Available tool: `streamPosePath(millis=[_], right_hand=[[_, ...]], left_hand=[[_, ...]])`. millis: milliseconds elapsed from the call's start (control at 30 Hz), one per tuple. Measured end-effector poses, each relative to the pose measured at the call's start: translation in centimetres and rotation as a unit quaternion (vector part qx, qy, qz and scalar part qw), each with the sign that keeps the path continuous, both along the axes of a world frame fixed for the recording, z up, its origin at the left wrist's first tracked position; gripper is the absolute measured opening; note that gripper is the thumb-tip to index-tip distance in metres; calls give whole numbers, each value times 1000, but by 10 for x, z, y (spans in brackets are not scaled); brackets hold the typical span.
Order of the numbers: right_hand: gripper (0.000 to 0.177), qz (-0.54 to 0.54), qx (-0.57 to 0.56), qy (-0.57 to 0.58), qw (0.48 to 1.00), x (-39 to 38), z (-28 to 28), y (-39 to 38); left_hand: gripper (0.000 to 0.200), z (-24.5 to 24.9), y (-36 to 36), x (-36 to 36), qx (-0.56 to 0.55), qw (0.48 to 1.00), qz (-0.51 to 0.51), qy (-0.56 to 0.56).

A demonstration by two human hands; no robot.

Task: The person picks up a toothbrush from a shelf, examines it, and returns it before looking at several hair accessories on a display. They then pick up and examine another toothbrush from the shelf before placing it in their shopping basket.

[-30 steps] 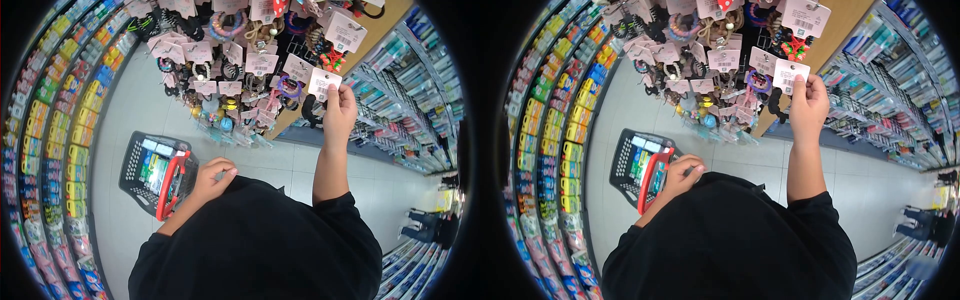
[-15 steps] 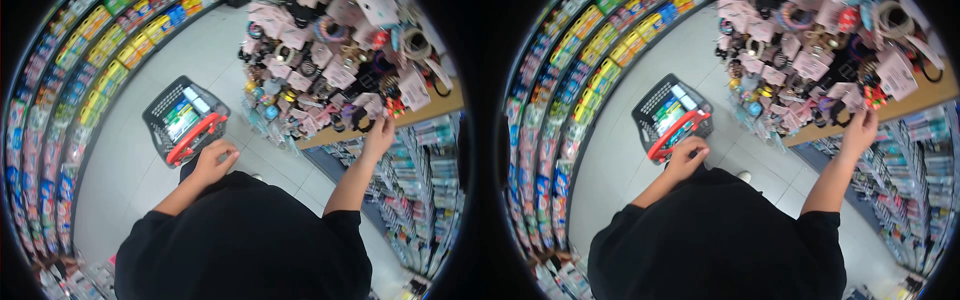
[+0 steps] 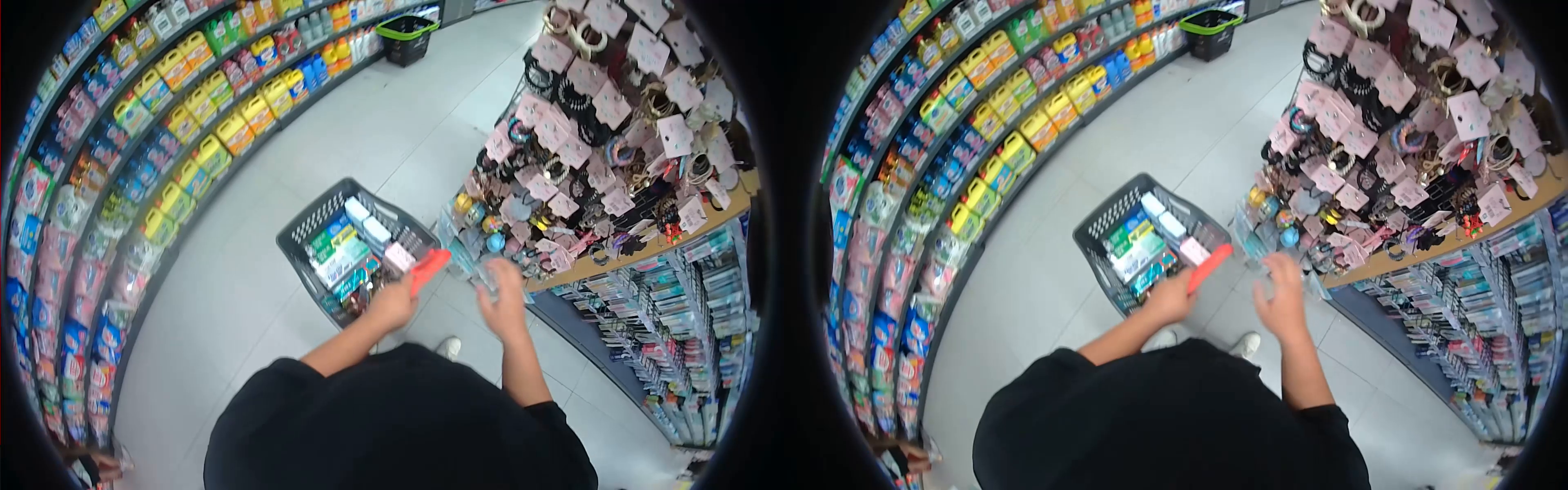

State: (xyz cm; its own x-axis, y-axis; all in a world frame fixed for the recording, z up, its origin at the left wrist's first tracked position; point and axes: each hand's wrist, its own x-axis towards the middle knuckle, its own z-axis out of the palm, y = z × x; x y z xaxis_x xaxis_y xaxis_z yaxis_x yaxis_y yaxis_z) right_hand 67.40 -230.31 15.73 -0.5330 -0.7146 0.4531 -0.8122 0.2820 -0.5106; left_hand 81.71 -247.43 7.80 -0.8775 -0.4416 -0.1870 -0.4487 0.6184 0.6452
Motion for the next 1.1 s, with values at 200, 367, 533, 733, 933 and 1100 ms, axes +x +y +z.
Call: streamPosePath(millis=[200,367,533,733,933,1100], right_hand=[[48,140,190,7,972,57,-49,-64],[35,133,438,37,888,118,-47,-78],[23,88,363,34,927,149,-66,-54],[18,35,303,25,952,180,-74,-42],[18,10,245,20,969,211,-82,-23],[17,-15,270,38,962,223,-79,-15]], left_hand=[[45,5,-10,57,47,994,-90,40],[34,-14,-13,103,56,988,-141,37],[29,-10,-7,122,40,984,-164,57],[31,11,-1,150,-13,983,-180,18],[33,2,0,169,-9,977,-212,25],[34,16,11,177,-16,971,-240,6]])
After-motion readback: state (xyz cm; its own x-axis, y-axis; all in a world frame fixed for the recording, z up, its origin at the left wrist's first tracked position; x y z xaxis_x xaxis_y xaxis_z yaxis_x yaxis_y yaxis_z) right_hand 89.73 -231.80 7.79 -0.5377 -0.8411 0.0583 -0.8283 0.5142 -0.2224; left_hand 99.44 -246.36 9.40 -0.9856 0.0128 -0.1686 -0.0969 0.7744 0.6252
